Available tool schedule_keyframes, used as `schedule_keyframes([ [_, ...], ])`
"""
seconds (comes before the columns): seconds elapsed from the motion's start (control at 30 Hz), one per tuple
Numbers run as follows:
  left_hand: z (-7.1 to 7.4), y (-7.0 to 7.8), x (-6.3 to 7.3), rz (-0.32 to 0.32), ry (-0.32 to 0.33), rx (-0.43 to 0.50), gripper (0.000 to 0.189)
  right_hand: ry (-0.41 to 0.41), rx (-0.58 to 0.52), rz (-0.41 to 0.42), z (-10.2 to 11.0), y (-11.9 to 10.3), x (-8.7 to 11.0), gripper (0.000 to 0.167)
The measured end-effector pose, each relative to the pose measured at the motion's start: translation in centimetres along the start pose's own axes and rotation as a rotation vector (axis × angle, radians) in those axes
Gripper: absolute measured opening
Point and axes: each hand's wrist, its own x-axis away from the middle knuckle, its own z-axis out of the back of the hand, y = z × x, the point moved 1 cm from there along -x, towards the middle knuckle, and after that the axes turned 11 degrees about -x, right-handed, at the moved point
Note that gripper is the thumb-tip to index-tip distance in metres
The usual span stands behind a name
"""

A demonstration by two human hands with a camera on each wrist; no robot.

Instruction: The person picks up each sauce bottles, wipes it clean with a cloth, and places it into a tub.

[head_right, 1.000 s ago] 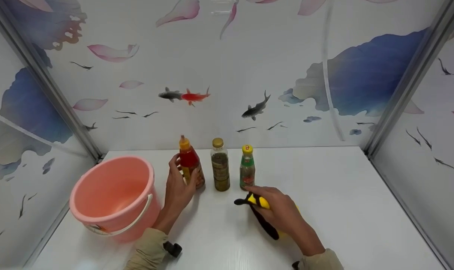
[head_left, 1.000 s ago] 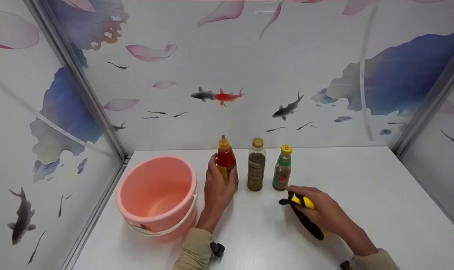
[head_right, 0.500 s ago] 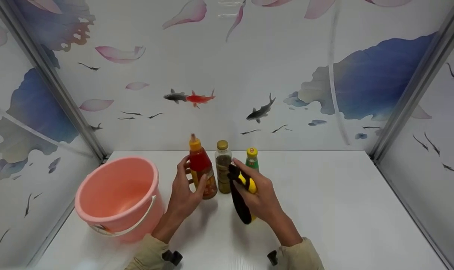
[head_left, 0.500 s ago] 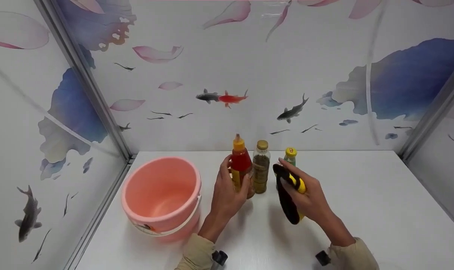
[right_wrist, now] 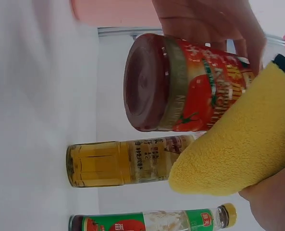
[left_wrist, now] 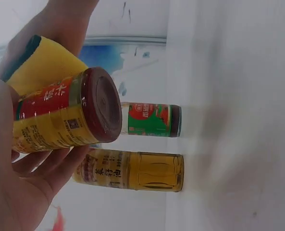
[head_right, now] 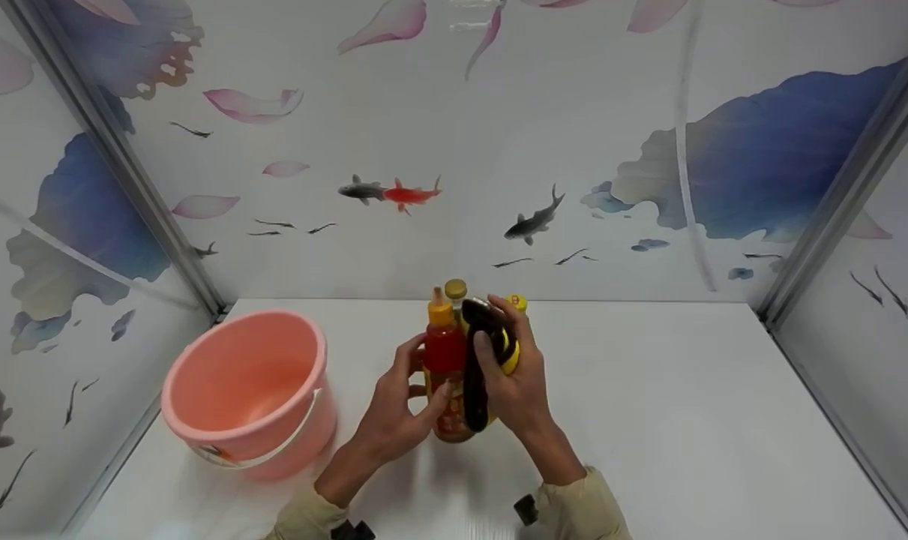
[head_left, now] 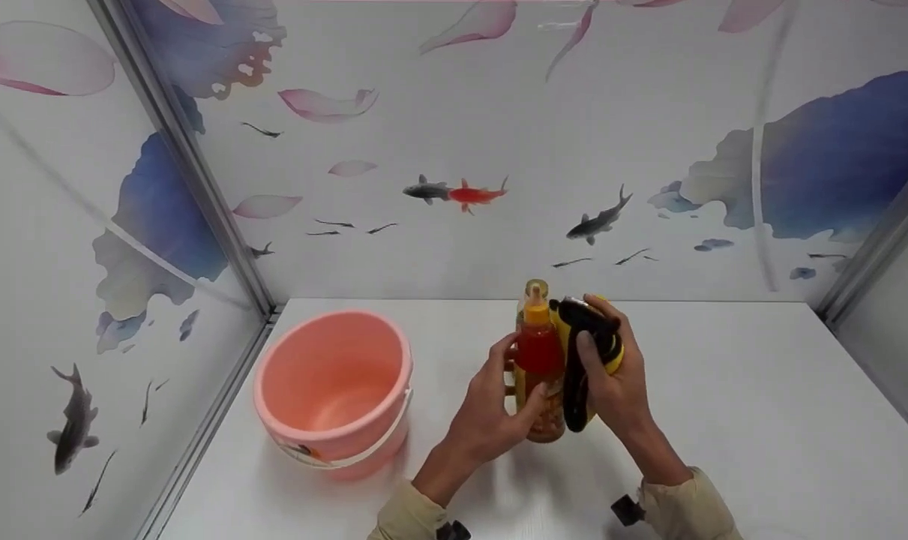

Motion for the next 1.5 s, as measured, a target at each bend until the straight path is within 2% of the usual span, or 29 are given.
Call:
schedule_keyframes([
  [0.13,-0.2,0.3,0.2,-0.031,-0.037,0.018,0.078,0.02,-0.048,-0.042,-0.1,-0.2,0.2,0.043],
  [0.27,-0.4,0.4,0.2,-0.062,-0.055,0.018,0.078,0.006,-0.042,-0.048,-0.4,0.0,0.3,0.038],
  [0.4,-0.4,0.4,0.2,-0.083,-0.042,0.008,0.077,0.011,-0.03,-0.034,-0.6,0.3,0.5,0.035],
  [0.57,-0.3,0.4,0.0,-0.104,-0.011,0.022,0.076,0.023,-0.018,-0.051,-0.8,0.8,0.9,0.04],
  [0.77,0.0,0.3,-0.3,-0.08,0.036,0.037,0.075,-0.029,-0.034,-0.047,-1.1,1.4,1.1,0.05],
  [0.93,0.2,0.4,-0.6,-0.058,0.044,0.037,0.074,-0.042,-0.035,-0.052,-1.2,1.7,1.3,0.056],
  [1.23,0.2,0.8,-1.6,-0.041,0.055,0.049,0.074,-0.028,-0.035,-0.078,-0.7,2.0,2.2,0.048],
  [1.5,0.7,0.8,-2.4,-0.051,0.094,0.056,0.073,-0.03,-0.022,-0.121,-0.7,2.6,3.1,0.054],
])
